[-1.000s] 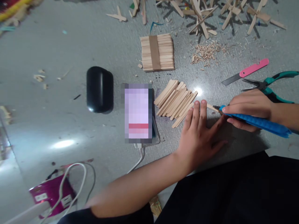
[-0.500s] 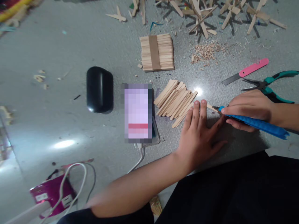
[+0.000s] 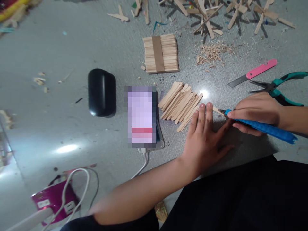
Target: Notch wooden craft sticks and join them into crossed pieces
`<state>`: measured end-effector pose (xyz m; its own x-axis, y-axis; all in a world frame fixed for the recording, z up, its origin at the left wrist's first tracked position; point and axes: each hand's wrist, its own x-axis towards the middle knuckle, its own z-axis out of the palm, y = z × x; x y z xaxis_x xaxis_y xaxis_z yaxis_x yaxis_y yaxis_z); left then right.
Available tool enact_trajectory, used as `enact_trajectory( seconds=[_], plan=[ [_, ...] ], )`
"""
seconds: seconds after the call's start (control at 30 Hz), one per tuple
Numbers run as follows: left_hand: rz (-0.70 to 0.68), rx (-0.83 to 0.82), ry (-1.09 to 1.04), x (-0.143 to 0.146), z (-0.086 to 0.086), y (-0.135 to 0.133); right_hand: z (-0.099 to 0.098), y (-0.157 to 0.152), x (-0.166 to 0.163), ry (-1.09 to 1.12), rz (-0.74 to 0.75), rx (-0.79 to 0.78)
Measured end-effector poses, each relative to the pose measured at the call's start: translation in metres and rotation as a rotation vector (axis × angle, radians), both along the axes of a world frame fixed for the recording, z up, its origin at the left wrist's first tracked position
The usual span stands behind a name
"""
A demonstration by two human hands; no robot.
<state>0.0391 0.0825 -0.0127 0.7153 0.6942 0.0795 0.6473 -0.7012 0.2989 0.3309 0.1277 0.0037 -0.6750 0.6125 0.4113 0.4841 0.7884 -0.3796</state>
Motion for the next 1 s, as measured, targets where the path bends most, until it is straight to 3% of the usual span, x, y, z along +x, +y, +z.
enact_trajectory(
  seconds=[0.37,1.0],
  plan=[
    [-0.013,0.049,0.062,0.0039,0.0047,0.0009,0.0074,0.0082,-0.0028,-0.028,0.049,0.081],
    [-0.026,0.067,0.118,-0.0011,0.0097,0.0048,0.0055,0.0066,-0.0033,0.003,0.043,0.016]
  ],
)
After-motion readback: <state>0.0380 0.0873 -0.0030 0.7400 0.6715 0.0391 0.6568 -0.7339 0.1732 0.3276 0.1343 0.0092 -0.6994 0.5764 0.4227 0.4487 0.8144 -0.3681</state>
